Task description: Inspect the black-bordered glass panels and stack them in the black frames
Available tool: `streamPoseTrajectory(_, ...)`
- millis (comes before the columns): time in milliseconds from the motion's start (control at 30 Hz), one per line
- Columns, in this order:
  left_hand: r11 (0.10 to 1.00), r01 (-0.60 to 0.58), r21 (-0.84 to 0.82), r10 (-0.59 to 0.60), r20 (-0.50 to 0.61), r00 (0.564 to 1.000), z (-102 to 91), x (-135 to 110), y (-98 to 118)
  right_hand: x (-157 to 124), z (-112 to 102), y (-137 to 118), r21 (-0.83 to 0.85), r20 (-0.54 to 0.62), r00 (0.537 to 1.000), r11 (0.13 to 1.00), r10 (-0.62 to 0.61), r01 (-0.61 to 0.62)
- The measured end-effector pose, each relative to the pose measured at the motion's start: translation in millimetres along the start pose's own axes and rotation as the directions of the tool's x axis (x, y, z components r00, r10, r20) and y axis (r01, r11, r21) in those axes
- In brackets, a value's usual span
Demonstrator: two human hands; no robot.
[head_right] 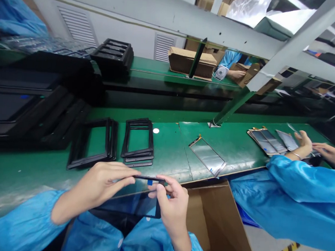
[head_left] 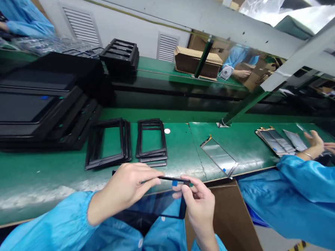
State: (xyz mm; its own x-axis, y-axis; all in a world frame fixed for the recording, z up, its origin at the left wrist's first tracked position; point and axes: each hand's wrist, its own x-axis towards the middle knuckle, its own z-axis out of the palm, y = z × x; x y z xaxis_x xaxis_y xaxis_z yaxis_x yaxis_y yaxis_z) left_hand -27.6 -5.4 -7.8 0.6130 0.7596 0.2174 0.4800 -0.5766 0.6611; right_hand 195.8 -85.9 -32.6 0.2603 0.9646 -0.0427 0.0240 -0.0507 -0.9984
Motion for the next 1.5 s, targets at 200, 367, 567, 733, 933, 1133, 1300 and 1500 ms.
streamPoseTrajectory(200, 0.972, 0.126, -0.197, -0.102, 0.128, 0.987, 4.8, -8, 9, 14, 4, -4, 0.064, 0.243, 0.97, 0.998, -0.018, 0.002)
streamPoseTrajectory(367, 0.647, 0.448, -0.617, -0.407, 0.218, 0.887, 10.8, -16, 13, 23, 3, 1, 0.249, 0.249, 0.961, 0.951, 0.118, -0.181)
streamPoseTrajectory(567, 0.358, 0.475, -0.804, -0.519, 0.252, 0.817, 12.2, -25, 15, 28, 4, 9, 0.245, 0.159, 0.978, 0.955, 0.131, -0.168)
streamPoseTrajectory(733, 0.301, 0.455, -0.838, -0.52, 0.256, 0.815, 15.6, -31, 13, 24, 9, 5, 0.258, 0.136, 0.985, 0.956, 0.108, -0.14)
streamPoseTrajectory(933, 0.516, 0.452, -0.728, -0.491, 0.182, 0.852, 9.5, -33, 8, 20, 10, -7, 0.101, 0.127, 0.992, 0.995, -0.016, 0.004)
streamPoseTrajectory(1133, 0.88, 0.338, -0.334, -0.285, 0.197, 0.938, 16.1, -17, 15, 20, 15, -8, -0.094, 0.221, 0.967, 0.984, -0.126, 0.15)
streamPoseTrajectory(1300, 0.552, 0.496, -0.67, -0.539, 0.167, 0.825, 15.6, -20, 8, 25, -27, 7, -0.214, -0.112, 0.969, 0.958, -0.219, 0.191)
streamPoseTrajectory(1500, 0.464, 0.421, -0.78, -0.65, 0.023, 0.759, 11.2, -26, 7, 15, -30, 18, 0.16, -0.028, 0.996, 0.983, 0.09, -0.084)
